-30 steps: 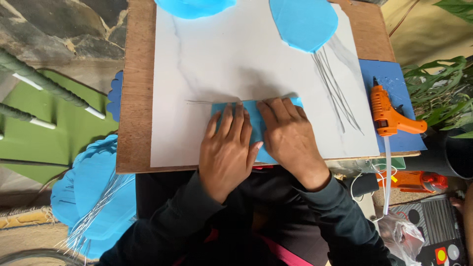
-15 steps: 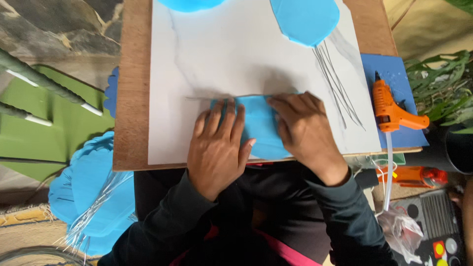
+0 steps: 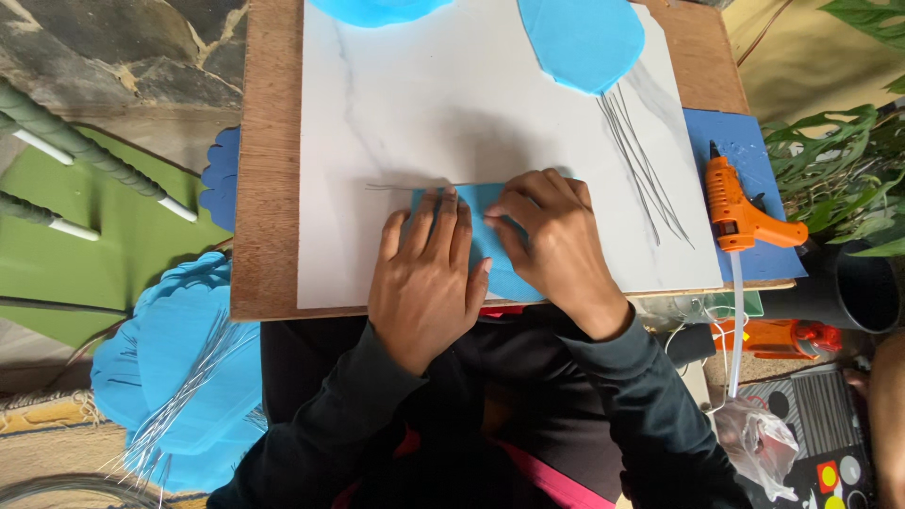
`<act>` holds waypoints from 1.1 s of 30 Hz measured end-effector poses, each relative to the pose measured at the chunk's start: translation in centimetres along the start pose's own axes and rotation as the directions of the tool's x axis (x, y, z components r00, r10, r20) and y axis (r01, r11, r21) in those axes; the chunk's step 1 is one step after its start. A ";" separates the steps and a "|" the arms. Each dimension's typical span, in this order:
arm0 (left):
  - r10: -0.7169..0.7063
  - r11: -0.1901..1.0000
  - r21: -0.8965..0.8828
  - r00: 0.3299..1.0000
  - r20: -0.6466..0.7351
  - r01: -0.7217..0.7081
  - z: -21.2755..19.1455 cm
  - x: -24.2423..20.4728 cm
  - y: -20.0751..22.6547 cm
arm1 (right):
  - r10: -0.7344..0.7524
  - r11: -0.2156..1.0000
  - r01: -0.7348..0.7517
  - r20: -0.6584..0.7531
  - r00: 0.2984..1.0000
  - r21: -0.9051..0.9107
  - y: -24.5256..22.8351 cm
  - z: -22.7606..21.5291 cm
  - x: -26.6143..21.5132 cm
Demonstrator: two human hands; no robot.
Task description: The person applies hot glue from a glue gun to the center of blue petal-shaped paper pieces and attaches thin wires to them. The person then folds and presses the paper petals together by hand around the wire.
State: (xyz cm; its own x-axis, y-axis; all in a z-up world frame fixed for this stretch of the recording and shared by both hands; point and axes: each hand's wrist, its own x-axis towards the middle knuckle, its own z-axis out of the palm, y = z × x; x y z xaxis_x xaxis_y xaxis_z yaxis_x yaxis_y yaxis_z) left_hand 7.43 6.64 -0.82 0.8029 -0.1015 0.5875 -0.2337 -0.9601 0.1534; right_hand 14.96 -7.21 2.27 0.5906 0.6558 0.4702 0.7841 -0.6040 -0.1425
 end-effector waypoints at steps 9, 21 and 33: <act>-0.002 0.998 -0.069 1.000 -0.018 0.001 0.0 -0.3 -0.2 | -0.087 0.794 -0.096 0.269 0.959 0.600 -2.5 -6.7 -4.9; 0.015 1.000 -0.026 1.000 -0.022 -0.015 -0.1 -1.0 0.0 | -0.047 0.979 0.050 0.019 0.999 -0.196 -0.7 0.4 -0.2; 0.034 0.999 -0.021 0.999 -0.001 -0.034 -0.5 0.0 -0.8 | -0.018 0.958 0.021 0.015 1.000 -0.286 -1.1 1.4 -0.8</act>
State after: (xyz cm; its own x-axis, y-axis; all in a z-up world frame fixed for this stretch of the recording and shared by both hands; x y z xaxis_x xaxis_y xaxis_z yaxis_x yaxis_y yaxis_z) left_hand 7.37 7.55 -0.53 0.7938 -0.1339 0.5933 -0.2726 -0.9503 0.1503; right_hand 13.94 -6.44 0.88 0.5793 0.6730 0.4599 0.7091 -0.6943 0.1228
